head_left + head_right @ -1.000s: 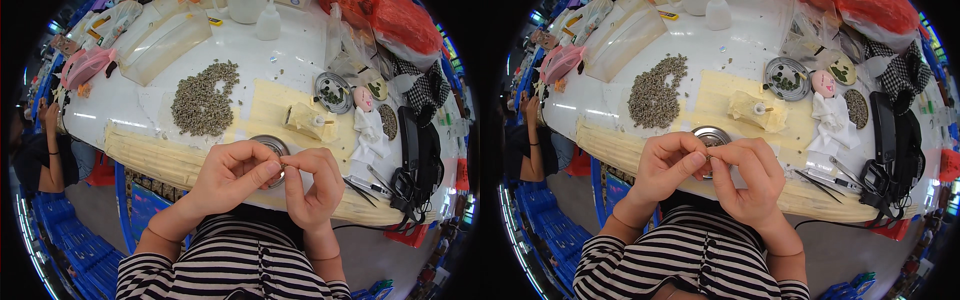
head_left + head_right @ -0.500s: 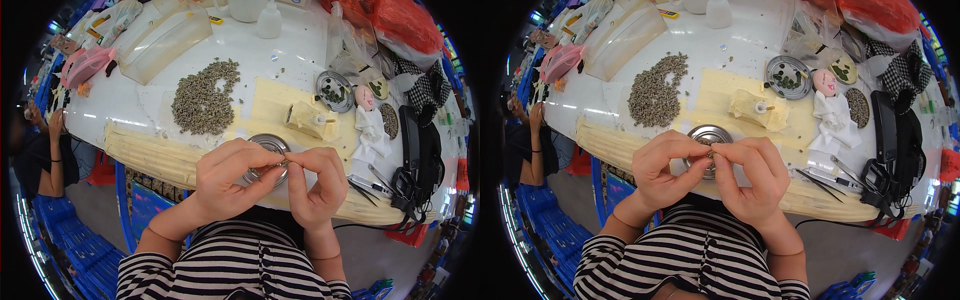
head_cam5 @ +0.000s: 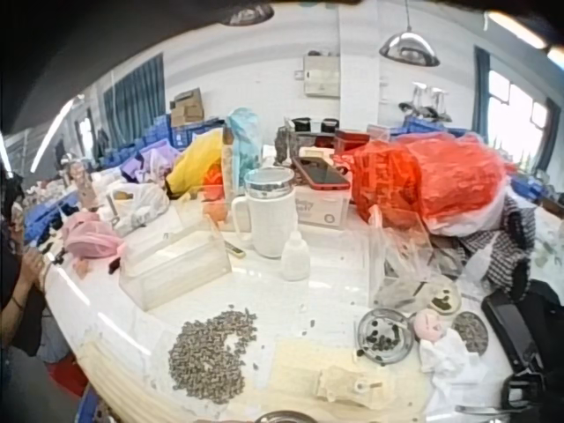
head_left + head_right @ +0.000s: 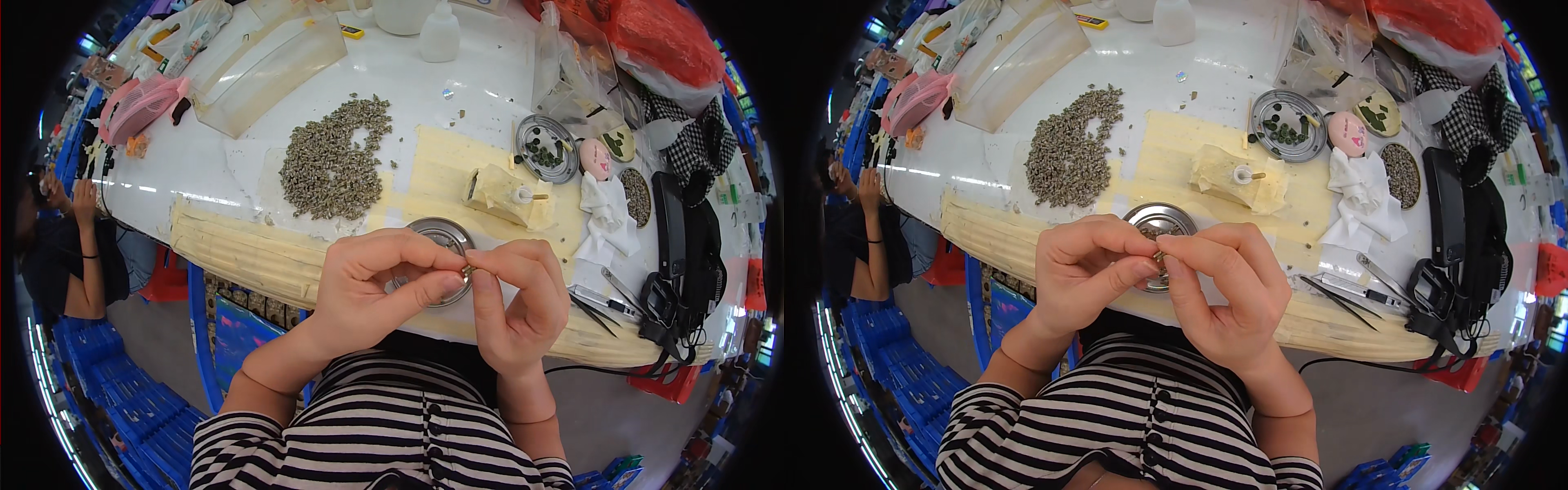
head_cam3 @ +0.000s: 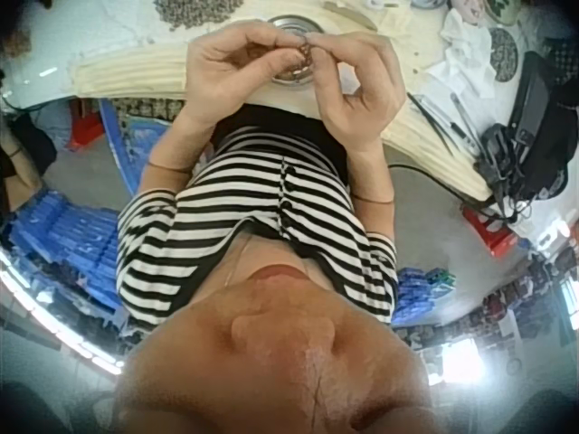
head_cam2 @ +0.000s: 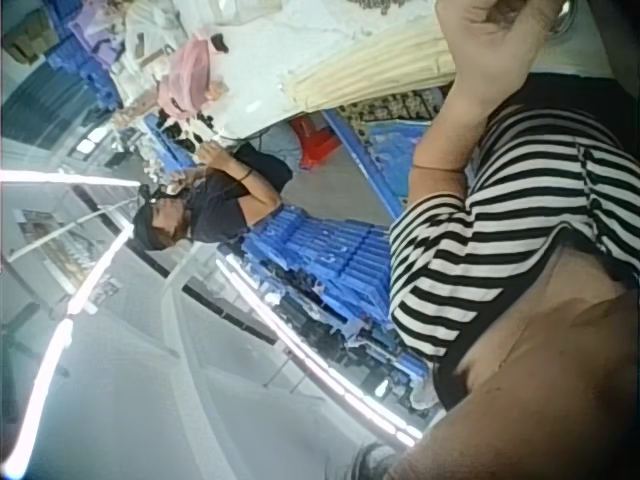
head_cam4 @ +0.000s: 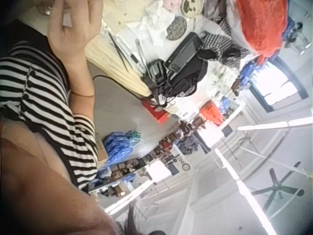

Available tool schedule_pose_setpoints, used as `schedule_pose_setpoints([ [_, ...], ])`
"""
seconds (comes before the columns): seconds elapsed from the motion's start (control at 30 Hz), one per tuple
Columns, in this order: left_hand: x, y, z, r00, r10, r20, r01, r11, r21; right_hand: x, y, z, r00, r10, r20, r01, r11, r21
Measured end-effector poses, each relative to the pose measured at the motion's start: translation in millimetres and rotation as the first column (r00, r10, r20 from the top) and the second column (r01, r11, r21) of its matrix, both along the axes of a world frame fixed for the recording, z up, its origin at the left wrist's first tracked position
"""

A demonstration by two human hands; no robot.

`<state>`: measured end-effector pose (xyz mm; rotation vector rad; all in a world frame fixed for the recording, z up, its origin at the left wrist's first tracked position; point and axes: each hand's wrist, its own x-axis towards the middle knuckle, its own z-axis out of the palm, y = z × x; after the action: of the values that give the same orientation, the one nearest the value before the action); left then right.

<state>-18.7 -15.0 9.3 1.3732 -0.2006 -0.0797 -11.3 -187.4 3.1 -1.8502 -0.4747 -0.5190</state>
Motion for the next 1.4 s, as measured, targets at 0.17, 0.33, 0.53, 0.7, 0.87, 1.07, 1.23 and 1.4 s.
schedule_pose_setpoints([
  [0.17,-1,-2,0,0.997,-0.005,-0.08,-0.003,0.995,-0.1,0,0,-1,1.0,-0.014,0.005,0.014,1.0,-0.009],
  [0.33,0,0,-8,0.999,-0.005,0.047,0.008,0.998,-0.063,0,1,0,1.0,-0.013,0.011,0.013,1.0,-0.013],
  [0.53,4,1,-6,0.971,0.014,0.237,-0.045,0.991,0.123,1,3,0,1.0,-0.006,0.019,0.007,1.0,-0.022],
  [0.7,6,-2,-9,0.989,0.002,0.148,0.005,0.999,-0.046,1,1,1,0.998,0.061,-0.024,-0.06,0.997,0.045],
  [0.87,6,0,-10,0.982,-0.144,-0.122,0.097,0.939,-0.329,1,0,1,0.987,0.125,-0.098,-0.112,0.986,0.124],
  [1.07,5,-3,-2,0.959,-0.144,-0.245,0.072,0.957,-0.283,-1,0,0,0.982,0.133,-0.132,-0.106,0.975,0.193],
  [1.23,4,-2,-5,0.952,-0.181,-0.246,0.078,0.923,-0.376,0,1,1,0.996,0.084,-0.028,-0.081,0.992,0.099],
  [1.4,5,-1,-2,0.934,-0.22,-0.281,0.117,0.932,-0.342,-1,2,1,0.999,0.015,0.038,-0.017,0.998,0.058],
])
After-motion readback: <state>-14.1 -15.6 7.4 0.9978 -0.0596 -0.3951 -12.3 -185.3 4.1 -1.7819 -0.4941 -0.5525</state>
